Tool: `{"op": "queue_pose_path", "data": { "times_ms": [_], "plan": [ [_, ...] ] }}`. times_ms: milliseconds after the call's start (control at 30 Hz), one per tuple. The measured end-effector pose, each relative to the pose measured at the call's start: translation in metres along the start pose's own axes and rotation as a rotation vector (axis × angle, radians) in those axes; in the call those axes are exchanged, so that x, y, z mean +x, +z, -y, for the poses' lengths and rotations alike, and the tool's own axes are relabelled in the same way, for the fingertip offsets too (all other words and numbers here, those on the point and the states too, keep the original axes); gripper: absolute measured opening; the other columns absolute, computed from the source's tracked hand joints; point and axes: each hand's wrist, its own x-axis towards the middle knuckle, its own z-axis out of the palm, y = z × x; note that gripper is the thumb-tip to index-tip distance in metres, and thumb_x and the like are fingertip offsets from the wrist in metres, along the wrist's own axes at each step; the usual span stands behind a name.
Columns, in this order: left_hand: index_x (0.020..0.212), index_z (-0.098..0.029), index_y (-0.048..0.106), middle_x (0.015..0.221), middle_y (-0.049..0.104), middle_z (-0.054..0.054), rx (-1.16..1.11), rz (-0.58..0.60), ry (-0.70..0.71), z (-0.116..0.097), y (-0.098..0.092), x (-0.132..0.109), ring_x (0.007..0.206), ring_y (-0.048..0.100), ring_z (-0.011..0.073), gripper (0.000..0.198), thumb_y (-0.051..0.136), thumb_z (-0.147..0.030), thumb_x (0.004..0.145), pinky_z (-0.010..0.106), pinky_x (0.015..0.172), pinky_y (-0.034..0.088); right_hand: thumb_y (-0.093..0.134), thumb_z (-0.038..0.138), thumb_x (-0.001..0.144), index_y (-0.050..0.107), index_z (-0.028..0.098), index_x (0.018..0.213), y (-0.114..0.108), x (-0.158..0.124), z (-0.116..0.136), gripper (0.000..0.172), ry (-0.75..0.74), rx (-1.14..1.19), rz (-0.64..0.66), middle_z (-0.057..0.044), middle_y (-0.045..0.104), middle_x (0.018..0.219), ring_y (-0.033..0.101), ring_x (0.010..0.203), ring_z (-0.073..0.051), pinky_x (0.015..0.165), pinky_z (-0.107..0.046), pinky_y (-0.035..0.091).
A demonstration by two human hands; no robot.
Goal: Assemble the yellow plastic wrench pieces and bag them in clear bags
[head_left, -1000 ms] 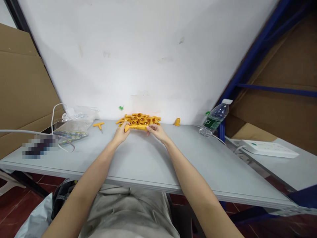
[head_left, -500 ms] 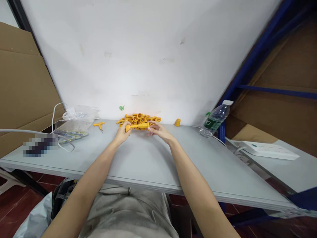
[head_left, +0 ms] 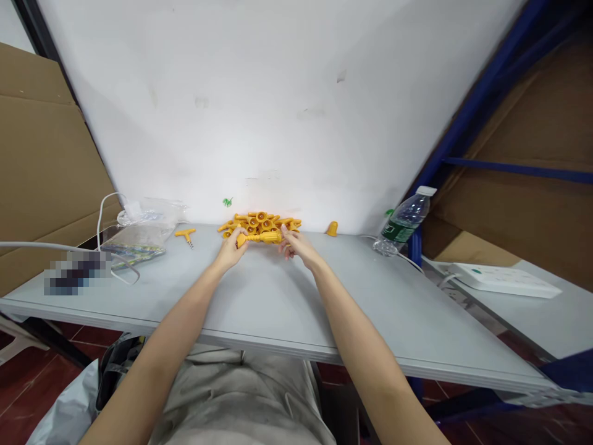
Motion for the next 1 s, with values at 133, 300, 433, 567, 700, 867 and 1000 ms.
{"op": "queue_pose_path", "data": {
  "times_ms": [133,300,433,567,700,867,1000],
  "plan": [
    [0.097,-0.023,0.049,0.063,0.048,-0.007,-0.001,0.004,-0.015,0.000,-0.002,0.000,0.053,0.048,0.0117,0.014,0.051,-0.024,0.083,0.023,0.057,0.037,0.084,0.049,0.058,0.061,0.022,0.103,-0.009,-0.003,0.001,0.057,-0.131,0.097,0.136,0.000,0.071,0.079,0.062,0.052,-0.012,0.052,-0.025,0.048],
    [0.097,-0.023,0.048,0.061,0.047,-0.008,0.012,0.004,0.015,-0.002,-0.003,-0.001,0.053,0.047,0.0116,0.015,0.051,-0.023,0.083,0.023,0.058,0.037,0.068,0.071,0.064,0.052,0.019,0.063,0.000,-0.004,0.001,0.054,-0.143,0.025,0.089,0.001,0.059,0.048,0.047,0.037,-0.009,0.039,-0.022,0.036],
    [0.096,-0.023,0.048,0.063,0.048,-0.007,0.007,-0.011,0.026,-0.002,-0.001,-0.001,0.053,0.045,0.0109,0.015,0.054,-0.025,0.082,0.023,0.058,0.037,0.064,0.076,0.065,0.039,0.023,0.054,0.008,-0.004,0.003,0.060,-0.128,0.013,-0.002,0.004,0.047,0.037,0.035,0.031,-0.007,0.033,-0.023,0.025],
    [0.097,-0.023,0.048,0.061,0.044,-0.008,0.003,-0.010,0.045,-0.002,0.000,-0.002,0.052,0.042,0.0105,0.018,0.056,-0.029,0.083,0.022,0.057,0.035,0.060,0.073,0.073,0.037,0.024,0.051,0.013,-0.004,0.004,0.058,-0.053,0.036,-0.072,0.006,0.035,0.033,0.026,0.031,-0.007,0.032,-0.024,0.020],
    [0.095,-0.023,0.048,0.060,0.041,-0.008,-0.001,-0.017,0.025,-0.002,0.000,-0.001,0.052,0.039,0.0105,0.020,0.059,-0.031,0.081,0.022,0.055,0.033,0.058,0.072,0.076,0.042,0.023,0.054,0.017,-0.005,0.006,0.055,0.019,0.057,-0.119,0.007,0.032,0.034,0.024,0.031,-0.007,0.031,-0.023,0.018],
    [0.095,-0.023,0.048,0.059,0.042,-0.008,-0.007,-0.002,0.003,0.003,-0.001,0.001,0.053,0.043,0.0110,0.021,0.060,-0.033,0.080,0.022,0.055,0.034,0.048,0.070,0.083,0.059,0.019,0.079,0.008,-0.007,0.009,0.053,0.097,-0.042,-0.011,-0.001,0.058,0.051,0.045,0.036,-0.010,0.034,-0.022,0.030],
    [0.095,-0.023,0.048,0.061,0.045,-0.007,-0.020,0.000,-0.016,0.005,-0.002,0.002,0.054,0.046,0.0113,0.021,0.059,-0.034,0.081,0.023,0.057,0.036,0.073,0.045,0.076,0.057,0.023,0.118,-0.002,-0.005,0.005,0.051,-0.058,0.013,0.126,-0.003,0.071,0.093,0.063,0.055,-0.011,0.050,-0.023,0.048]
  ]
}}
